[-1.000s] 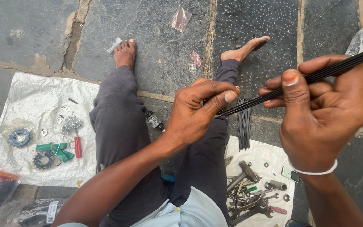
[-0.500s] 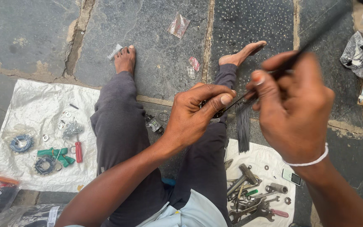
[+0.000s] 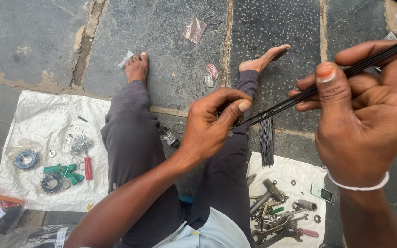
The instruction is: The person organizes long metal spokes by hand while sitting on the floor, then unpacks various small hub components from plastic bags.
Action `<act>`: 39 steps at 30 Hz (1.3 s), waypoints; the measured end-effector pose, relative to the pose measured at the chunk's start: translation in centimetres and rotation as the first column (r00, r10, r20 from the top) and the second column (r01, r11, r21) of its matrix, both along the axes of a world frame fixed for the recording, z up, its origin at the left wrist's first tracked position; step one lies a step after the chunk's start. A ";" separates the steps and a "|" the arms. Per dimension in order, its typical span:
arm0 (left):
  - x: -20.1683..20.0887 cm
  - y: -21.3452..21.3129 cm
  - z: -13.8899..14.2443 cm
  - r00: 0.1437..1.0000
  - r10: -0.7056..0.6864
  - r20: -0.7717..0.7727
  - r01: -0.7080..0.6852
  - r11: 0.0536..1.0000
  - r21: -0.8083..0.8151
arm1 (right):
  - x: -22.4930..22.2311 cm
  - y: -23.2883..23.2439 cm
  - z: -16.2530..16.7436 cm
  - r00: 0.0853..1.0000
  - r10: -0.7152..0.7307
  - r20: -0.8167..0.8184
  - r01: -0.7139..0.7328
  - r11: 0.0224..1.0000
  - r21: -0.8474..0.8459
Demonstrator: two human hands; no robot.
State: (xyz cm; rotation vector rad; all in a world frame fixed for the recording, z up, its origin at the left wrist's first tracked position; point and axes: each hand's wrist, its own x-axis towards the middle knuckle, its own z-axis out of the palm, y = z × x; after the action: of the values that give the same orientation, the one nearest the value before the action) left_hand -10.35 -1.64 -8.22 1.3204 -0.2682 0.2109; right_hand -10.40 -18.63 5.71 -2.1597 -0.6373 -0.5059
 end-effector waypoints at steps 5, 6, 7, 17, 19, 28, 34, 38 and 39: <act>-0.1 0.0 -0.3 1.000 -0.010 0.012 0.011 1.000 -0.004 | -0.2 0.5 -0.1 0.999 -0.008 -0.031 0.009 1.000 0.017; -0.2 0.0 -0.3 1.000 -0.017 0.018 0.017 1.000 -0.008 | -0.1 0.6 -0.1 1.000 0.003 -0.022 -0.002 1.000 0.015; -0.2 0.1 -0.3 0.999 -0.022 0.024 0.022 1.000 -0.013 | 0.1 0.8 -0.1 1.000 0.014 -0.013 -0.014 1.000 0.013; -0.3 0.2 0.1 0.998 -0.017 -0.053 0.016 1.000 -0.026 | 1.3 -1.1 -0.6 0.996 -0.083 -0.032 0.078 0.989 -0.124; -0.5 0.6 0.3 0.998 0.006 -0.068 -0.007 1.000 -0.015 | 3.7 -4.3 -2.5 0.955 -0.253 -0.153 0.220 0.955 -0.201; -2.6 3.2 2.0 0.989 0.092 -0.112 -0.085 0.994 0.065 | 9.3 -17.7 -36.5 0.515 -0.754 -0.408 0.241 0.584 -0.775; -3.6 4.8 2.9 0.986 0.154 -0.070 -0.143 0.980 0.142 | 6.7 -18.1 -46.4 0.415 -0.813 -0.407 0.095 0.484 -0.870; -3.5 4.9 3.9 0.984 0.160 -0.075 -0.151 0.982 0.112 | 7.3 -17.9 -45.4 0.352 -0.803 -0.480 0.058 0.531 -0.846; -3.4 4.8 4.1 0.984 0.164 -0.067 -0.156 0.982 0.110 | 7.6 -17.6 -44.2 0.390 -0.789 -0.474 0.129 0.557 -0.820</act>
State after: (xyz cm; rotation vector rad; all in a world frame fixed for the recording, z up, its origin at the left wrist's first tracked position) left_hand -13.73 3.13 -4.15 1.4521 -0.1090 0.2852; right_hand -2.84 -36.24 -38.47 -2.9134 0.5640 0.6379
